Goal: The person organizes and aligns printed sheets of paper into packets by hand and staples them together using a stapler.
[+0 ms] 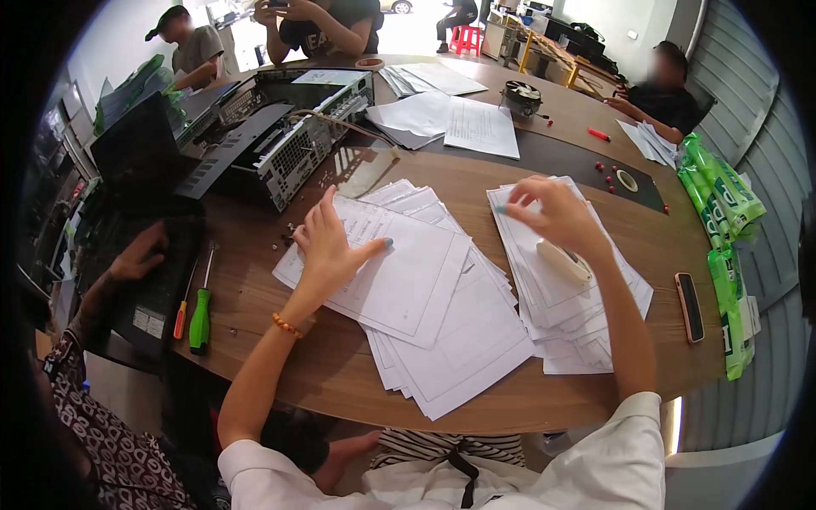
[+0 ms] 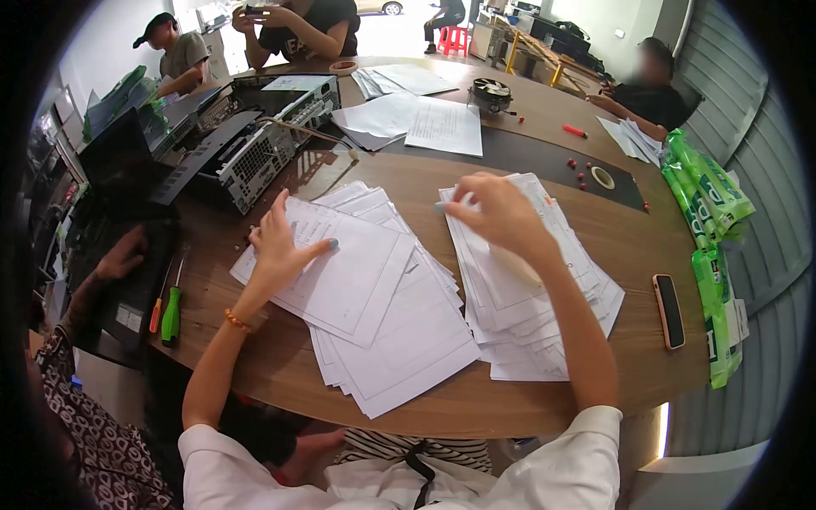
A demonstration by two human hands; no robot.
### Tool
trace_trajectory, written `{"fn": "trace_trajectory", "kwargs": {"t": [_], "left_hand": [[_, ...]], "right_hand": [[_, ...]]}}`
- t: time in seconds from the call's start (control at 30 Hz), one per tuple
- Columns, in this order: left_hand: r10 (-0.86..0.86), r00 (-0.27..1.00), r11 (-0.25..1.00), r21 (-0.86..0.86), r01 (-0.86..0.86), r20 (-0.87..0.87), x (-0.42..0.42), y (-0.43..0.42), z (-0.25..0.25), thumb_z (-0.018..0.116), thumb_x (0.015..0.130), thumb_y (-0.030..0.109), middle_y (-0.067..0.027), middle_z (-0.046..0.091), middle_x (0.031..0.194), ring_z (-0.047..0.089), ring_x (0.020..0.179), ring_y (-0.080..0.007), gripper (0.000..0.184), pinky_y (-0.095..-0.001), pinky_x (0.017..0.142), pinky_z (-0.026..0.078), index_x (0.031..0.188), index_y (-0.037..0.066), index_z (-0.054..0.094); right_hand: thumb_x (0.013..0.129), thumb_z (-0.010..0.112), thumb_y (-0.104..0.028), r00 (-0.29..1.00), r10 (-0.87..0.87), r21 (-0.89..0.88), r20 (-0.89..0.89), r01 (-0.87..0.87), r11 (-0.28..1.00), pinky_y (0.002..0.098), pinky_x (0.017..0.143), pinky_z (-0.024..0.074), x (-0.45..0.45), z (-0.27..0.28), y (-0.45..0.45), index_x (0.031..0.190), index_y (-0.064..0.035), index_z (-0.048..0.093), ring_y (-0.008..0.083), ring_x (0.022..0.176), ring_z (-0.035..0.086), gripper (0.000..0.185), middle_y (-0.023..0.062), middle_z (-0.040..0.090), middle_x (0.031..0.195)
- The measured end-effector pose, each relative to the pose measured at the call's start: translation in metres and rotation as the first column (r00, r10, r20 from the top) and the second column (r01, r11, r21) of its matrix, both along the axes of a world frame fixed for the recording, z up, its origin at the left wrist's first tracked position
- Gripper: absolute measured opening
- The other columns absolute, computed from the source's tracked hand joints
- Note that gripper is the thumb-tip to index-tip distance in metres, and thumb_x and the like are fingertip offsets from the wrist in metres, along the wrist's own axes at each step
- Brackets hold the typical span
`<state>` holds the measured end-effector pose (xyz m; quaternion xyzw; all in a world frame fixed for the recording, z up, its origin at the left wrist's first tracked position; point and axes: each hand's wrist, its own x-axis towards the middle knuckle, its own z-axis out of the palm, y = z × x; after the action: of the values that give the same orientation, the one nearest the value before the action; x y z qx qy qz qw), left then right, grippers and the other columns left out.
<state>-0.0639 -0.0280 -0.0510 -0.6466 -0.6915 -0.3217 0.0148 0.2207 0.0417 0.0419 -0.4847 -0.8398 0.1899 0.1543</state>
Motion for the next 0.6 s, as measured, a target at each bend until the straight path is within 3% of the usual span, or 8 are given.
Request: {"fn": "trace_trajectory", "kwargs": {"t": [0.13, 0.27, 0.33, 0.37, 0.43, 0.47, 0.53, 0.6], "left_hand": [[0.056, 0.998, 0.998, -0.025, -0.055, 0.033, -0.001, -0.001, 0.001, 0.073, 0.062, 0.045, -0.0184, 0.036, 0.122, 0.031, 0.114, -0.0302, 0.100, -0.0504, 0.091, 0.016, 0.131, 0.000, 0.016], [0.046, 0.996, 0.999, 0.000, -0.046, 0.083, -0.001, -0.003, 0.011, 0.074, 0.065, 0.034, -0.0144, 0.039, 0.121, 0.032, 0.115, -0.0272, 0.093, -0.0479, 0.091, 0.016, 0.132, 0.004, 0.018], [-0.023, 0.994, 0.976, 0.217, 0.000, 0.102, -0.002, -0.001, 0.012, 0.069, 0.072, 0.014, -0.0088, 0.054, 0.106, 0.049, 0.092, -0.0175, 0.070, -0.0335, 0.086, 0.029, 0.129, 0.007, 0.031], [-0.023, 0.995, 0.978, 0.210, 0.001, 0.100, -0.002, -0.001, 0.015, 0.069, 0.072, 0.014, -0.0088, 0.054, 0.106, 0.049, 0.092, -0.0175, 0.070, -0.0335, 0.086, 0.029, 0.129, 0.007, 0.031], [-0.312, 0.797, 0.950, 0.148, 0.275, 0.517, 0.004, -0.003, 0.031, 0.064, 0.074, 0.001, -0.0035, 0.060, 0.087, 0.049, 0.073, -0.0083, 0.041, -0.0199, 0.070, 0.037, 0.113, 0.003, 0.051], [-0.312, 0.796, 0.949, 0.144, 0.279, 0.518, 0.006, -0.002, 0.029, 0.064, 0.074, 0.001, -0.0035, 0.060, 0.087, 0.049, 0.073, -0.0083, 0.041, -0.0199, 0.070, 0.037, 0.113, 0.003, 0.051], [-0.527, 0.769, 0.849, 0.189, 0.493, 0.362, 0.009, -0.002, 0.024, 0.062, 0.074, -0.002, -0.0018, 0.060, 0.076, 0.045, 0.065, -0.0047, 0.020, -0.0160, 0.058, 0.037, 0.094, 0.000, 0.061], [-0.514, 0.734, 0.847, 0.129, 0.515, 0.444, 0.016, -0.006, 0.023, 0.062, 0.074, -0.003, -0.0003, 0.059, 0.076, 0.046, 0.066, -0.0048, 0.011, -0.0168, 0.060, 0.037, 0.085, -0.001, 0.063]], "right_hand": [[0.076, 0.062, -0.034, 0.988, 0.150, -0.030, 0.040, -0.149, 0.988, 0.0350, 0.075, 0.0442, -0.041, -0.017, 0.001, 0.082, -0.0028, 0.061, 0.0253, 0.086, 0.057, 0.032, 0.0113, 0.062, 0.088], [0.076, 0.061, -0.032, 0.975, 0.219, 0.114, 0.047, -0.223, 0.968, 0.0364, 0.070, 0.0463, -0.055, -0.029, 0.007, 0.079, -0.0028, 0.061, 0.0276, 0.075, 0.060, 0.030, 0.0116, 0.063, 0.080], [0.077, 0.060, -0.028, 0.991, 0.131, 0.054, -0.038, -0.129, 0.990, 0.0360, 0.072, 0.0466, -0.048, -0.023, 0.016, 0.080, -0.0024, 0.061, 0.0278, 0.078, 0.060, 0.026, 0.0120, 0.064, 0.079], [0.077, 0.061, -0.025, 0.986, 0.119, 0.045, -0.117, -0.115, 0.992, 0.0344, 0.071, 0.0475, -0.041, -0.021, 0.020, 0.080, -0.0014, 0.062, 0.0263, 0.077, 0.061, 0.024, 0.0125, 0.064, 0.080], [0.077, 0.062, -0.023, 0.982, 0.132, 0.011, -0.137, -0.132, 0.991, 0.0314, 0.065, 0.0467, -0.031, -0.022, 0.029, 0.081, -0.0007, 0.061, 0.0215, 0.069, 0.059, 0.023, 0.0110, 0.064, 0.078], [0.077, 0.063, -0.022, 0.977, 0.146, -0.016, -0.157, -0.151, 0.988, 0.0283, 0.058, 0.0459, -0.027, -0.023, 0.033, 0.082, 0.0001, 0.061, 0.0167, 0.060, 0.058, 0.022, 0.0094, 0.063, 0.076], [0.073, 0.067, -0.026, 0.965, 0.184, -0.040, -0.189, -0.195, 0.980, 0.0266, 0.056, 0.0451, -0.025, -0.026, 0.033, 0.078, 0.0001, 0.062, 0.0148, 0.058, 0.055, 0.027, 0.0081, 0.062, 0.072], [0.068, 0.072, -0.031, 0.967, 0.254, -0.213, 0.004, -0.248, 0.945, 0.0261, 0.053, 0.0443, -0.032, -0.031, 0.029, 0.072, 0.0005, 0.063, 0.0153, 0.057, 0.055, 0.033, 0.0083, 0.061, 0.066]]}}
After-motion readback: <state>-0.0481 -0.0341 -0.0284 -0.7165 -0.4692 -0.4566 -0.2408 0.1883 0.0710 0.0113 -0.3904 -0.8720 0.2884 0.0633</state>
